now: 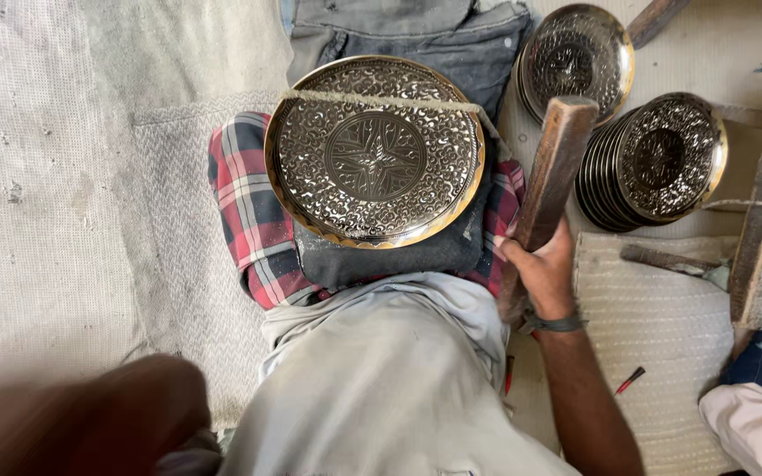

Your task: The person sits on the floor and uses a hammer and chisel to engrave a decorative pattern into a brass plate. They repeatedly strike the chisel to create a textured design, occasionally wiping the plate with a cloth to remove debris.

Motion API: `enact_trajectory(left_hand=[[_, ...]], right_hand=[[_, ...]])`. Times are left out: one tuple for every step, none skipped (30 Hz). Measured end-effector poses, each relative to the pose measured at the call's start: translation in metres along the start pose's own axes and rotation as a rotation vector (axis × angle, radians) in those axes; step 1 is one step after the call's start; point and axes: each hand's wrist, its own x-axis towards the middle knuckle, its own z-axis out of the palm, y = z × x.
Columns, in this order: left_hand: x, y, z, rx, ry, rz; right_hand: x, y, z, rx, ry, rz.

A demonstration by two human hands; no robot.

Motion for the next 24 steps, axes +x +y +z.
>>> enact_trajectory(left_hand=[[-0.005, -0.007, -0.001, 0.035, 0.019, -0.005], [-0.009, -0.016, -0.002, 0.073, 0.039, -0.014], [-0.013, -0.022, -0.004, 0.094, 0.055, -0.015], [-0.016, -0.026, -0.007, 0.107, 0.067, -0.016], [-0.019, -0.028, -0.011, 0.118, 0.082, -0.018], [-0.023, -0.025, -0.016, 0.122, 0.091, -0.021], [-0.026, -0.021, -0.02, 0.126, 0.096, -0.025], [-0.03, -0.016, -0.024, 0.129, 0.105, -0.032], [-0.032, -0.011, -0.028, 0.126, 0.109, -0.035], [-0.036, -0.007, -0.031, 0.125, 0.114, -0.047], [-0.039, -0.003, -0.034, 0.125, 0.118, -0.058], [-0.042, -0.001, -0.036, 0.124, 0.123, -0.066], [-0.045, 0.001, -0.039, 0.12, 0.125, -0.072], [-0.049, 0.002, -0.041, 0.116, 0.128, -0.08], [-0.052, 0.003, -0.043, 0.113, 0.132, -0.088], [-0.055, 0.004, -0.046, 0.111, 0.132, -0.094], [-0.058, 0.005, -0.048, 0.109, 0.131, -0.099], [-0.059, 0.005, -0.05, 0.109, 0.134, -0.101], [-0.061, 0.006, -0.053, 0.111, 0.137, -0.103], [-0.063, 0.007, -0.053, 0.108, 0.141, -0.112], [-0.066, 0.008, -0.054, 0.102, 0.145, -0.114], [-0.07, 0.01, -0.055, 0.108, 0.153, -0.129], [-0.073, 0.014, -0.057, 0.116, 0.163, -0.146], [-0.071, 0.015, -0.059, 0.12, 0.171, -0.139]], right_hand=[[0.002, 0.011, -0.002, -0.031, 0.009, -0.009], [0.006, 0.022, -0.003, -0.057, 0.018, -0.024], [0.01, 0.03, -0.005, -0.083, 0.027, -0.038], [0.015, 0.036, -0.008, -0.065, 0.032, 0.011], [0.022, 0.042, -0.011, -0.047, 0.036, 0.06], [0.024, 0.047, -0.015, -0.032, 0.041, 0.119], [0.028, 0.053, -0.018, -0.028, 0.041, 0.161], [0.032, 0.056, -0.022, -0.027, 0.04, 0.206], [0.035, 0.059, -0.026, -0.025, 0.04, 0.251], [0.037, 0.063, -0.027, -0.033, 0.032, 0.261], [0.038, 0.065, -0.029, -0.041, 0.024, 0.271], [0.04, 0.066, -0.03, -0.051, 0.019, 0.28], [0.042, 0.067, -0.03, -0.047, 0.01, 0.278], [0.042, 0.067, -0.029, -0.042, 0.0, 0.277], [0.041, 0.067, -0.028, -0.038, -0.011, 0.277], [0.042, 0.067, -0.027, -0.045, -0.009, 0.279], [0.042, 0.066, -0.026, -0.052, -0.007, 0.281], [0.044, 0.063, -0.025, -0.058, -0.006, 0.278], [0.045, 0.062, -0.023, -0.059, 0.0, 0.285], [0.044, 0.06, -0.024, -0.064, 0.003, 0.294], [0.042, 0.058, -0.026, -0.07, 0.006, 0.303], [0.039, 0.059, -0.024, -0.058, 0.006, 0.321], [0.035, 0.059, -0.024, -0.047, 0.006, 0.339], [0.04, 0.058, -0.022, -0.03, 0.01, 0.338]])
